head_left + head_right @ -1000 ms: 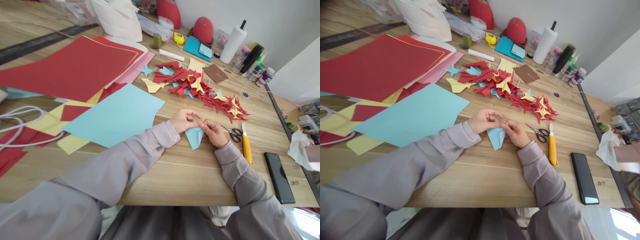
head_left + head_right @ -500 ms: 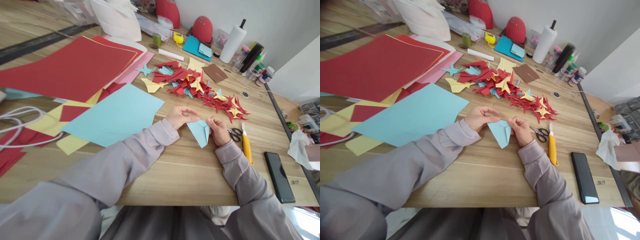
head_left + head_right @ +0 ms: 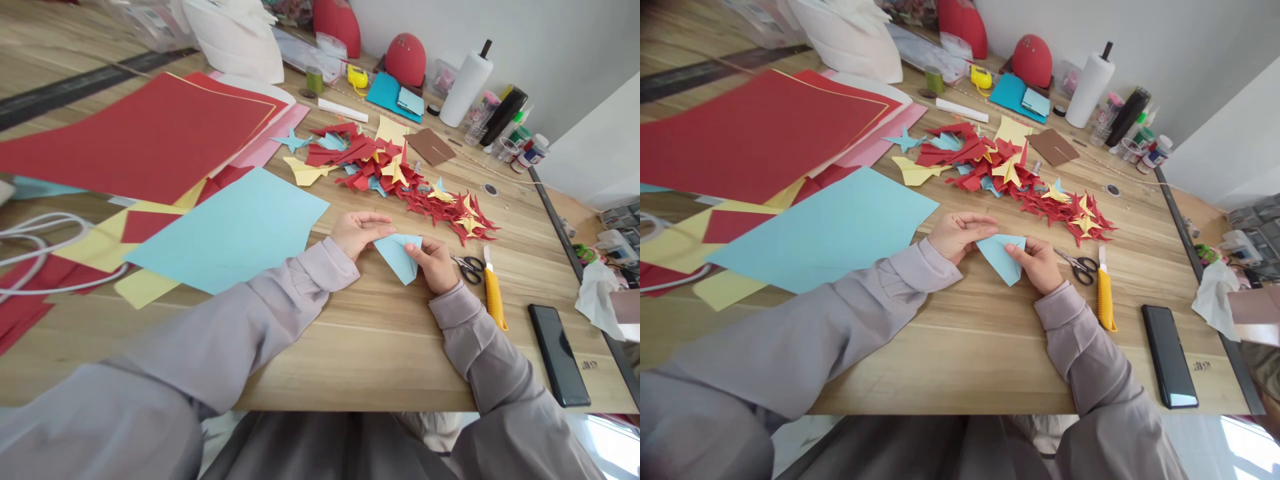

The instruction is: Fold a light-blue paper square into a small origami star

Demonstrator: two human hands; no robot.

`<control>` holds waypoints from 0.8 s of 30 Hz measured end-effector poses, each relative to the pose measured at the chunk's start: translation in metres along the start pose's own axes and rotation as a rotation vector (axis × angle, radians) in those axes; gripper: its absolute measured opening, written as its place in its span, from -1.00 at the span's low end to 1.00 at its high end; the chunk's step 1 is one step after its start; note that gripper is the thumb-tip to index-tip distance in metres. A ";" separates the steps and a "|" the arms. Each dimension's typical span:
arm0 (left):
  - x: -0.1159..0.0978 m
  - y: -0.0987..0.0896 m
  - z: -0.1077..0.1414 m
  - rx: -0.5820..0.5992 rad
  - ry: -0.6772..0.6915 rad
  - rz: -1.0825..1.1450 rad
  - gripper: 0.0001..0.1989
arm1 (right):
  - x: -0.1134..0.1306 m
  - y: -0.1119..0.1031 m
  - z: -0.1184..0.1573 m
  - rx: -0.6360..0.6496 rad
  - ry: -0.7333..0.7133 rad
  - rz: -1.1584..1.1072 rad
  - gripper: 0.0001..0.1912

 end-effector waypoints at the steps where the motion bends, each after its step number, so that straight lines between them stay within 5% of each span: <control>1: 0.000 0.000 0.000 0.003 0.013 -0.009 -0.59 | 0.001 0.001 0.001 0.019 0.003 0.022 -0.59; 15: 0.006 0.001 0.003 0.274 0.143 -0.287 -0.63 | 0.007 0.004 0.006 0.203 -0.070 0.277 -0.53; 24: 0.007 0.002 0.003 0.313 0.223 -0.375 -0.77 | 0.003 0.005 0.005 0.259 -0.133 0.356 -0.51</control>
Point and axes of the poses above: each hand's wrist, its own z-axis away from the middle knuckle, its own y-axis out of the palm, x = y × z, the point moved 1 cm from there along -z, towards the middle knuckle, and after that the axes turned 11 degrees about -x, right-handed, at the moved point
